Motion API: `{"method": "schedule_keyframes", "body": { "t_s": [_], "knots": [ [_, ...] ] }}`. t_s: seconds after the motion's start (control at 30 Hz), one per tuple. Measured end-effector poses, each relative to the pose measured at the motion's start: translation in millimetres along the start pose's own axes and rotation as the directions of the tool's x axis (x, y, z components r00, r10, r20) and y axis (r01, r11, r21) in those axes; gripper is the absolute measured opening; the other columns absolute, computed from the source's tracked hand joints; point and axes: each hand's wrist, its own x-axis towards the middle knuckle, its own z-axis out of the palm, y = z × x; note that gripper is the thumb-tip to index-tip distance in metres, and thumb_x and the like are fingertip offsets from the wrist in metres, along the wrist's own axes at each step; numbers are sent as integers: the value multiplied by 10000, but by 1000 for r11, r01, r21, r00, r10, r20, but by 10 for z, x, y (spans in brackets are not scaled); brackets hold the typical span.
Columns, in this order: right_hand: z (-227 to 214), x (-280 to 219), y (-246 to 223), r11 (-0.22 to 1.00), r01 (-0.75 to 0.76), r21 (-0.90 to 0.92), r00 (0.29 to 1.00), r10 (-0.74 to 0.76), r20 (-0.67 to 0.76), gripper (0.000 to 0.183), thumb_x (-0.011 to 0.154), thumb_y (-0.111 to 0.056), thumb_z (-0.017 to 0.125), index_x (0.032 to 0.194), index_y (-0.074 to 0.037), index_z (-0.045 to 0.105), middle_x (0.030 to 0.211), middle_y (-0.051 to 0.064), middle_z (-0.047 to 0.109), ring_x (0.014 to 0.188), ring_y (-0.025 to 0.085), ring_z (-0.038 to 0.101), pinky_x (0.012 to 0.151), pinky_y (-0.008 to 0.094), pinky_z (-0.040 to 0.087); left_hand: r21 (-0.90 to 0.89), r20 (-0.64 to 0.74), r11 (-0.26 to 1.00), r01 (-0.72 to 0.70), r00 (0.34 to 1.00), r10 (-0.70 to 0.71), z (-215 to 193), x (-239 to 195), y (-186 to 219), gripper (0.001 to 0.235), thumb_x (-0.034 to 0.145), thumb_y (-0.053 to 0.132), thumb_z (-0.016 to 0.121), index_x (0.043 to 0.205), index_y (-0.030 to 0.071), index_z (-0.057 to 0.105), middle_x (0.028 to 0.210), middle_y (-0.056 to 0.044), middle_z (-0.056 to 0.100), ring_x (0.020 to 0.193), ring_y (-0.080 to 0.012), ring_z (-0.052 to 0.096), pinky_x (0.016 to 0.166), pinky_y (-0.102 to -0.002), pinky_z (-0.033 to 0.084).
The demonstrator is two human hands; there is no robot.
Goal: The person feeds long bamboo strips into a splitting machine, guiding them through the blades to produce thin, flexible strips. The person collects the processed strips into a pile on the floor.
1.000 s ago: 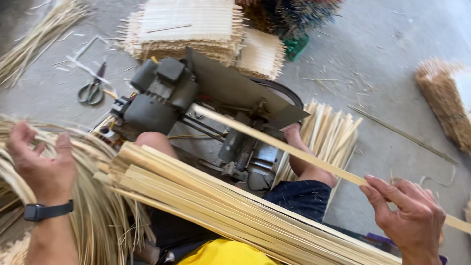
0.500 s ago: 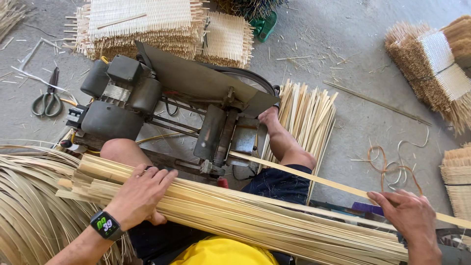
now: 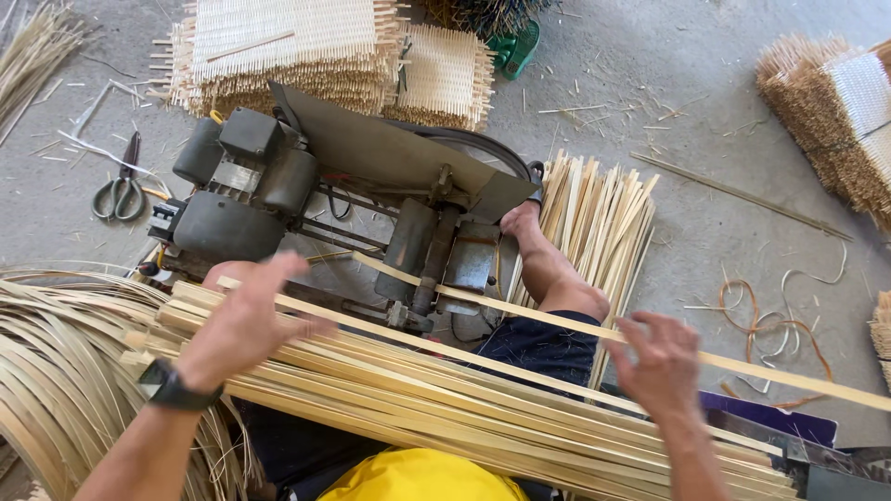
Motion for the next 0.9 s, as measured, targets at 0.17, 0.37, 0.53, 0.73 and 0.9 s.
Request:
{"method": "schedule_keyframes", "body": {
  "t_s": [0.17,0.37,0.53,0.73,0.9],
  "knots": [
    [295,118,-896,719,-317,618,862,-53,503,304,885,-265,722,1128,-84,741,1122,87,690,1078,292,649,924,428,498,-592,-340,804,57,887,-313,415,884,-41,1030,822,234,893,1487,-117,189,1412,-299,421,1314,-366,450,1093,-454,400],
    [380,175,-1390,578,-411,705,833,-76,548,177,878,-176,741,985,-35,735,927,110,713,868,254,701,798,349,556,-992,-44,127,20,874,-484,1049,1387,-426,521,848,39,750,1326,-19,552,1099,-90,684,957,-176,645,820,-342,505],
    [349,152,-1318,600,-516,612,739,-49,672,143,915,-170,704,962,-35,707,877,110,724,822,255,690,760,368,538,-970,-120,242,-10,888,-445,1278,1522,-628,364,952,0,599,1314,21,614,1143,-60,718,964,-121,649,833,-280,507],
    [278,169,-1296,645,-521,559,708,-39,705,147,936,-185,675,993,-52,696,895,134,747,829,252,706,781,380,561,-886,-322,451,-107,843,-432,1179,1488,-524,322,983,-21,561,1296,-24,638,1135,-95,732,983,-137,666,844,-246,526],
    [171,28,-875,675,-503,539,762,53,645,169,941,-219,631,1042,-117,720,967,52,764,844,182,712,786,369,596,-858,-341,508,-83,830,-442,969,1371,-382,297,999,-13,558,1280,-22,655,1135,-109,742,984,-153,667,833,-266,524]
  ]
}}
